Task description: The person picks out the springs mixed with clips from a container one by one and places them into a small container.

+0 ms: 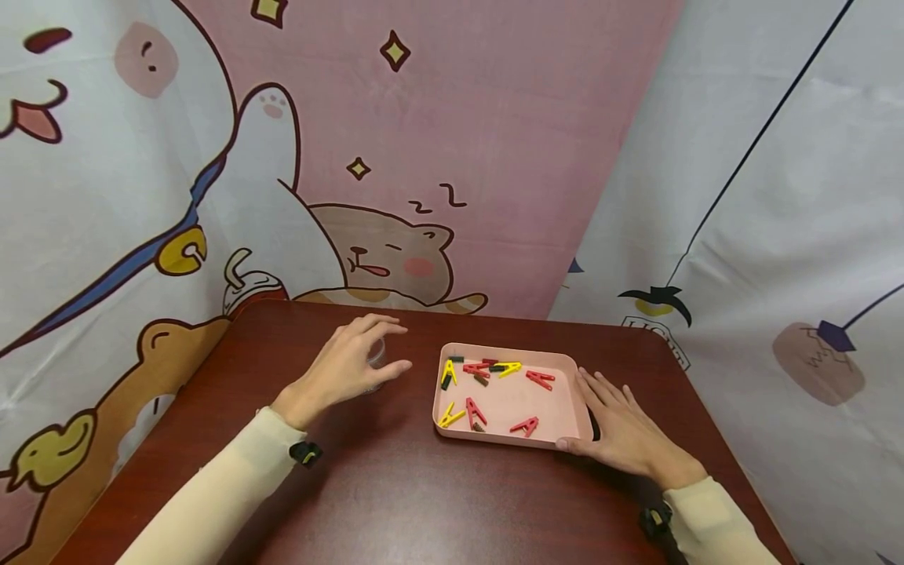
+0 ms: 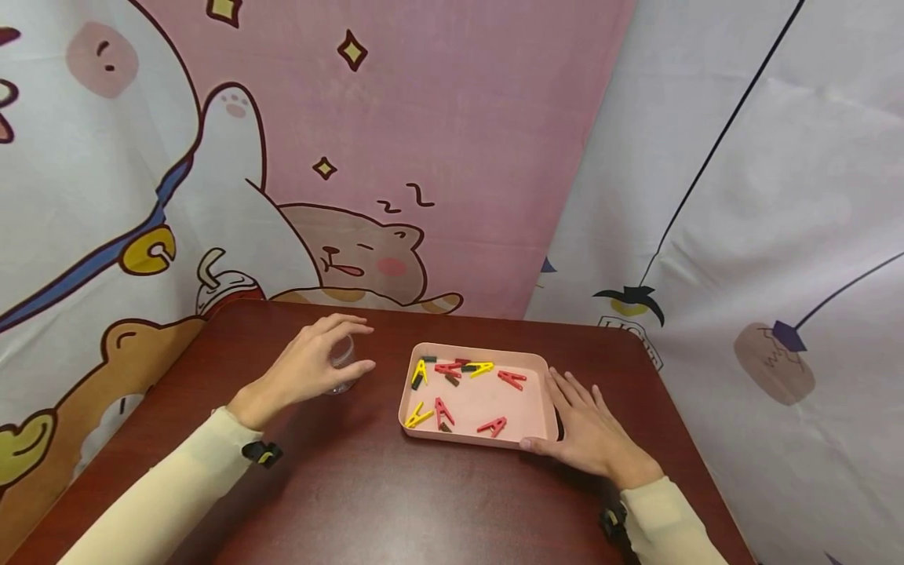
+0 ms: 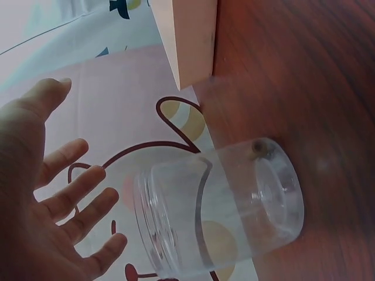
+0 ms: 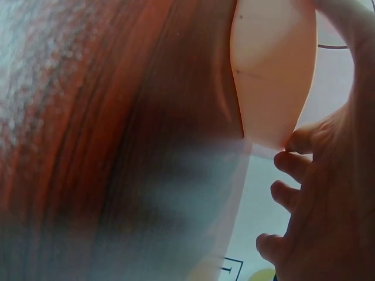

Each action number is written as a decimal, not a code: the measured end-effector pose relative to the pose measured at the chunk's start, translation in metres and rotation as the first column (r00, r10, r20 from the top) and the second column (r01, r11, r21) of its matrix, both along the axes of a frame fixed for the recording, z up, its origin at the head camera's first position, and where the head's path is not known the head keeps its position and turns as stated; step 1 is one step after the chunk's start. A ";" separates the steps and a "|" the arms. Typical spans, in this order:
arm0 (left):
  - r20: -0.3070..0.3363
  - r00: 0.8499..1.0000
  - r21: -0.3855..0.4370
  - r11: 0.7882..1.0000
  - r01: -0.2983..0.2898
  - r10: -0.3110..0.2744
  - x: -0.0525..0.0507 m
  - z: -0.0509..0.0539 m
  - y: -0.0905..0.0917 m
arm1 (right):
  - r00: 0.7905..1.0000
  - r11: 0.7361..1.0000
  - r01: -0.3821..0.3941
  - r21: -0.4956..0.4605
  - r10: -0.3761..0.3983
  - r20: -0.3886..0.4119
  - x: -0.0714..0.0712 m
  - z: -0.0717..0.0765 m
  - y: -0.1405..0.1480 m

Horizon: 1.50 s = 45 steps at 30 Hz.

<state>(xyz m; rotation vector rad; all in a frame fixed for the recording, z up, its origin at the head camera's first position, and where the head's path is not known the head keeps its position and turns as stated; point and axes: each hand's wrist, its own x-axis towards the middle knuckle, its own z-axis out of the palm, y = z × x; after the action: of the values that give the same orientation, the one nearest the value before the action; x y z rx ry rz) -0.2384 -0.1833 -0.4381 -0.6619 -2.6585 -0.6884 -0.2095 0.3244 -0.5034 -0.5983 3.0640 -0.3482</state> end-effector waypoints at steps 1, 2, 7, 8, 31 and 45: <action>0.001 1.000 -0.006 1.000 0.003 -0.003 0.000 -0.001 0.002 | 1.000 1.000 0.000 -0.001 0.000 0.001 0.000 0.000 0.000; 0.002 1.000 -0.010 1.000 0.005 -0.005 0.000 -0.001 0.003 | 1.000 1.000 -0.001 -0.002 0.001 0.000 0.000 0.000 0.000; -0.006 1.000 -0.025 0.999 0.020 -0.020 -0.002 -0.004 0.007 | 1.000 1.000 0.002 0.004 -0.002 0.002 0.000 0.000 -0.001; -0.008 1.000 -0.028 0.999 0.022 -0.022 -0.002 -0.005 0.008 | 1.000 1.000 0.003 0.007 -0.003 0.002 0.000 0.000 -0.001; -0.041 0.992 -0.132 0.985 0.114 -0.121 -0.010 -0.004 0.043 | 1.000 1.000 0.012 0.002 -0.012 0.016 -0.003 0.000 0.000; -0.017 0.987 -0.199 0.968 0.152 -0.159 -0.018 -0.009 0.057 | 1.000 1.000 0.007 0.012 -0.007 0.014 -0.004 0.001 0.000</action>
<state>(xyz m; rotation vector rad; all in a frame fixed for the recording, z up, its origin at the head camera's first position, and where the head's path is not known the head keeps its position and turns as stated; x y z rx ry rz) -0.2565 -0.1263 -0.4466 -0.9357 -2.6872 -0.4508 -0.2131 0.3247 -0.5023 -0.5829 3.0535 -0.3321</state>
